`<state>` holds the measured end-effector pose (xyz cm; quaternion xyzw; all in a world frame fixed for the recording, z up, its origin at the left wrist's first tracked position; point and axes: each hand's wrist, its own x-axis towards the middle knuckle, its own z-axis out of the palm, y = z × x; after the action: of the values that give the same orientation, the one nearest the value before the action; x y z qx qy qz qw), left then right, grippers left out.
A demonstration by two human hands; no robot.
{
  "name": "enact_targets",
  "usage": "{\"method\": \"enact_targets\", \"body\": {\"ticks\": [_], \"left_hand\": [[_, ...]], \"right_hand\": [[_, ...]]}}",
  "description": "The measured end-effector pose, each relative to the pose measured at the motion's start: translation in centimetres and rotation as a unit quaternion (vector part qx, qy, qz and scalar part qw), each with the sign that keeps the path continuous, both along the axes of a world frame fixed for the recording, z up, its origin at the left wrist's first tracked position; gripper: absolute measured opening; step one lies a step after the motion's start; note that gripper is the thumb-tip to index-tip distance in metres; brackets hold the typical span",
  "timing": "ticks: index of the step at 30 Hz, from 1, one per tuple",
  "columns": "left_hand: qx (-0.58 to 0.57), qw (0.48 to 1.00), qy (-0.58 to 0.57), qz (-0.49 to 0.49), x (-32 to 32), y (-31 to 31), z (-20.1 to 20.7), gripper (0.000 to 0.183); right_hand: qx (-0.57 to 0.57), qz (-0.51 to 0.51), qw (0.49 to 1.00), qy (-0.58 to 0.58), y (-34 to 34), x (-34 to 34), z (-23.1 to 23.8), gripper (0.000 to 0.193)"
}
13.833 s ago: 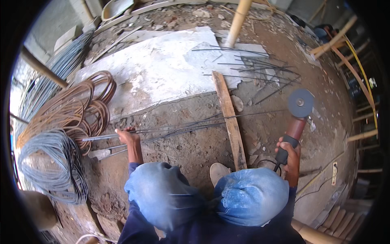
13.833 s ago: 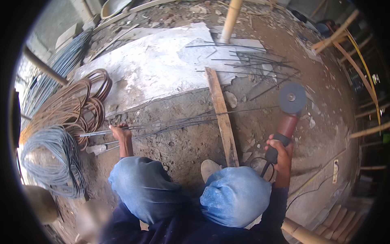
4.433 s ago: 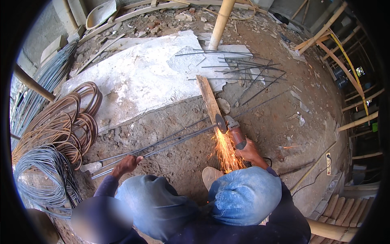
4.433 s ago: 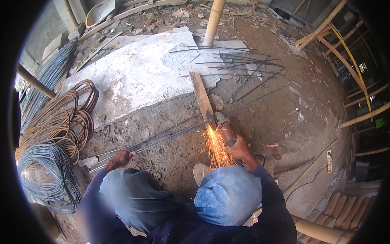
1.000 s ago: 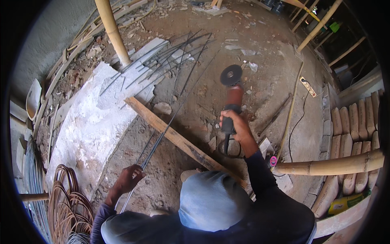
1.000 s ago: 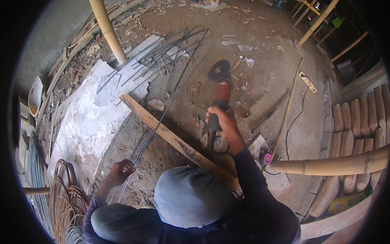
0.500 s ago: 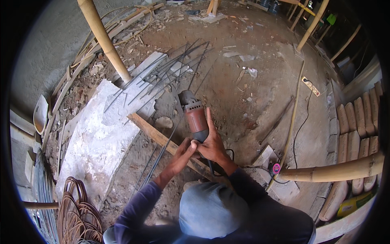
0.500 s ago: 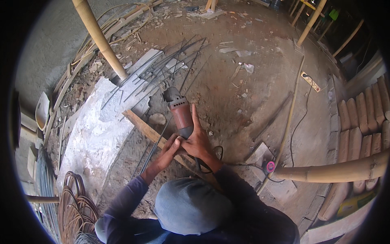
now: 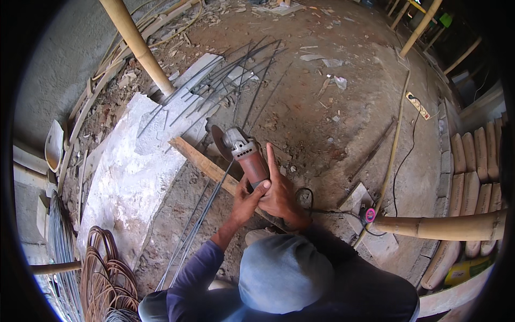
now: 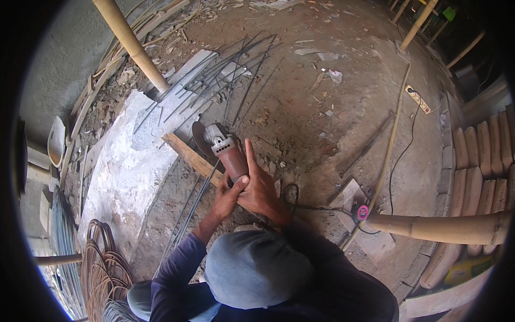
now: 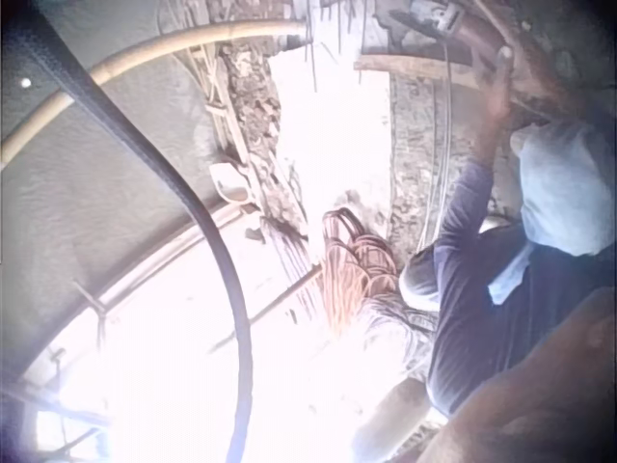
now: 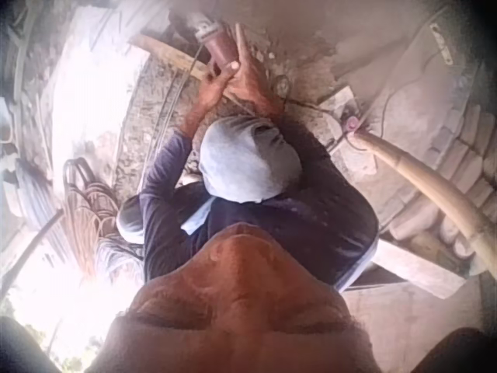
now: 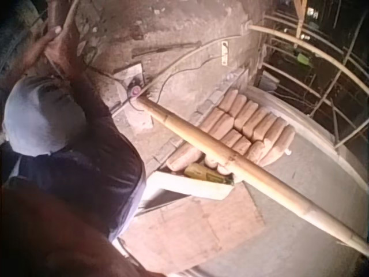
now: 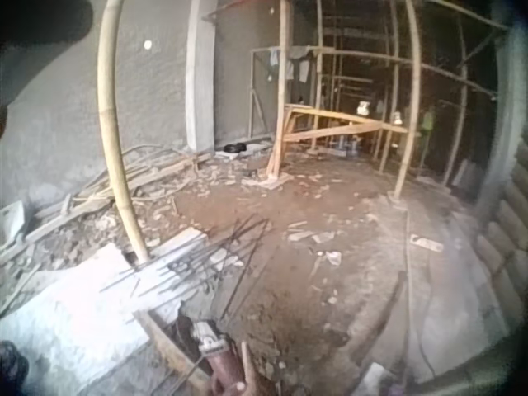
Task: The person uses an angle grinder to cut several metal rods on a construction site. They position each rod, cut it, and set the pieces aside while sparks fly from the cutting action.
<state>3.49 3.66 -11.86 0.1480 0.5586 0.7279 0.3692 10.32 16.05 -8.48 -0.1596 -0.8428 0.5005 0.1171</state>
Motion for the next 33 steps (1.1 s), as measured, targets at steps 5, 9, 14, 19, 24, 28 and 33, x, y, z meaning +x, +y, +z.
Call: {"method": "enact_targets", "body": {"ticks": [5,9,14,19,24,28,33], "left_hand": [[-0.011,1.000,0.028,-0.003,-0.1,-0.8,-0.1,0.064],[-0.035,0.999,0.020,0.030,0.2,-0.3,-0.1,0.061],[-0.101,0.994,0.011,0.049,0.2,0.2,0.1,0.062],[-0.171,0.984,0.044,0.014,0.0,0.8,0.6,0.076],[-0.168,0.985,0.022,-0.028,-0.2,0.6,1.2,0.085],[-0.162,0.979,0.045,-0.119,-2.5,-1.6,0.3,0.078],[-0.243,0.949,0.141,-0.140,-7.0,-6.2,-2.6,0.063]], "right_hand": [[0.002,0.012,0.991,0.134,-0.8,-0.4,-1.1,0.121],[-0.026,0.003,0.991,0.133,-1.0,-0.1,-2.3,0.116],[-0.072,-0.005,0.994,0.087,-0.5,0.1,-3.5,0.113],[-0.060,-0.040,0.994,0.083,-0.3,0.0,-5.3,0.114],[-0.175,-0.074,0.980,0.055,1.9,0.1,-5.3,0.087],[-0.464,-0.071,0.879,0.084,5.7,1.0,-3.6,0.048],[-0.504,-0.126,0.839,0.159,12.1,3.8,-0.5,0.044]]}}
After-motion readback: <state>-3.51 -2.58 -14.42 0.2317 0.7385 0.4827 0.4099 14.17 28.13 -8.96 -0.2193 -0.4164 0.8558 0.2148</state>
